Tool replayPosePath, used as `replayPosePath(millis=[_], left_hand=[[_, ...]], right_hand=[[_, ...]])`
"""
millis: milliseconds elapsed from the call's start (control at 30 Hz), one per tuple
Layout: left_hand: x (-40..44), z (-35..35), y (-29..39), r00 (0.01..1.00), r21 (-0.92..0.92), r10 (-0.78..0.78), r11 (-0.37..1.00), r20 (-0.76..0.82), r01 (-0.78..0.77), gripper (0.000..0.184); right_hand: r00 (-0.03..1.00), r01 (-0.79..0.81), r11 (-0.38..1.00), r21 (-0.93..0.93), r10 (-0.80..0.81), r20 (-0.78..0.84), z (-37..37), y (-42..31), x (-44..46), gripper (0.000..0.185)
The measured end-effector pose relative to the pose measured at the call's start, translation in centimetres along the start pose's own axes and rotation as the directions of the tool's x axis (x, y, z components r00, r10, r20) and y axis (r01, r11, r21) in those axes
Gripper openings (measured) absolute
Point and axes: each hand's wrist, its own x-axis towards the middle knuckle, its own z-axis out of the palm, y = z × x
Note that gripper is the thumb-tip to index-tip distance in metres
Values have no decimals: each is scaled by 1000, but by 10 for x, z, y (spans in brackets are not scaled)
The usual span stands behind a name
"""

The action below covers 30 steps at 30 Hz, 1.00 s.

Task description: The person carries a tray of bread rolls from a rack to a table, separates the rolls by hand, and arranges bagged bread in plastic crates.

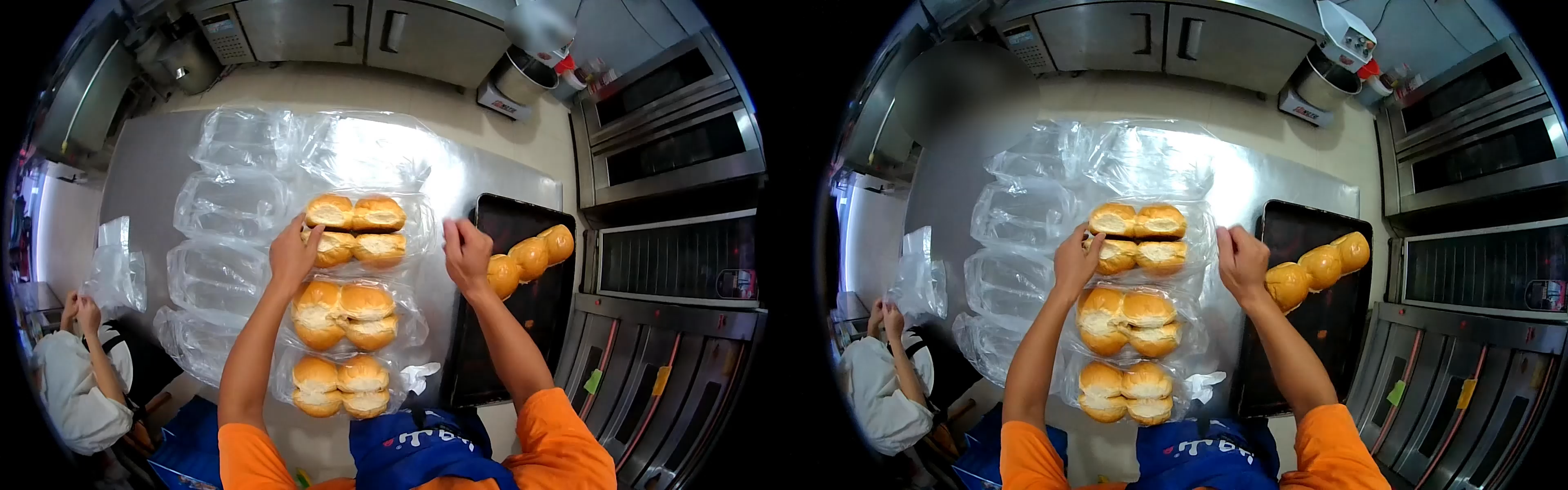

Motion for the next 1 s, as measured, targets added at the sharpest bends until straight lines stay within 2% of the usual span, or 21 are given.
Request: replayPosePath(millis=[67,133,233,300,333,367,433,500,567,633,667,767,800,833,900,933,1000], left_hand=[[-5,-5,5,999,-50,-11,999,-36,10,48],[-6,-3,-1,992,-68,-7,998,-125,-2,43],[-11,-6,-5,985,-134,-26,991,-173,3,37],[-20,-17,3,975,-181,-65,983,-211,26,33],[-25,-18,5,965,-294,-124,954,-232,52,33],[-33,-18,6,952,-405,-187,911,-241,77,32],[-58,-20,27,939,-568,-260,818,-227,89,32],[-88,-37,60,938,-671,-260,740,-230,40,32],[-126,-50,79,940,-697,-281,713,-192,71,34],[-170,-52,90,925,-700,-303,712,-229,60,33],[-192,-51,98,914,-696,-312,717,-259,48,33],[-266,-41,134,897,-708,-341,705,-281,45,35],[-288,-33,145,901,-711,-342,701,-266,57,35],[-309,-23,155,906,-711,-341,700,-249,68,35],[-347,4,165,892,-792,-403,603,-203,92,35],[-359,12,180,890,-809,-417,578,-184,104,35],[-378,24,207,890,-849,-442,508,-112,145,33]], right_hand=[[989,-52,998,36,46,138,-24,16,-38,38],[968,-42,999,-16,45,249,-57,3,-78,38],[851,-153,987,-45,154,502,-91,5,-143,33],[841,-117,988,-98,151,520,-92,26,-208,25],[780,-147,978,-149,208,590,-93,33,-237,14],[760,-97,979,-181,190,621,-86,40,-263,24],[744,18,981,-192,116,658,-80,23,-276,34],[738,125,968,-218,56,672,-58,34,-296,26],[710,223,951,-212,-10,704,-33,52,-312,21],[661,301,932,-201,-52,749,-24,70,-325,21],[770,313,934,-170,-146,621,-28,68,-322,21],[827,198,964,-178,-67,558,-53,58,-302,23],[845,223,961,-162,-107,524,-53,67,-303,26],[824,238,951,-200,-88,560,-53,71,-305,28],[785,260,925,-276,-37,618,-47,77,-313,34],[746,299,924,-239,-70,662,-35,91,-325,51],[741,297,918,-263,-48,670,-54,72,-321,62]])
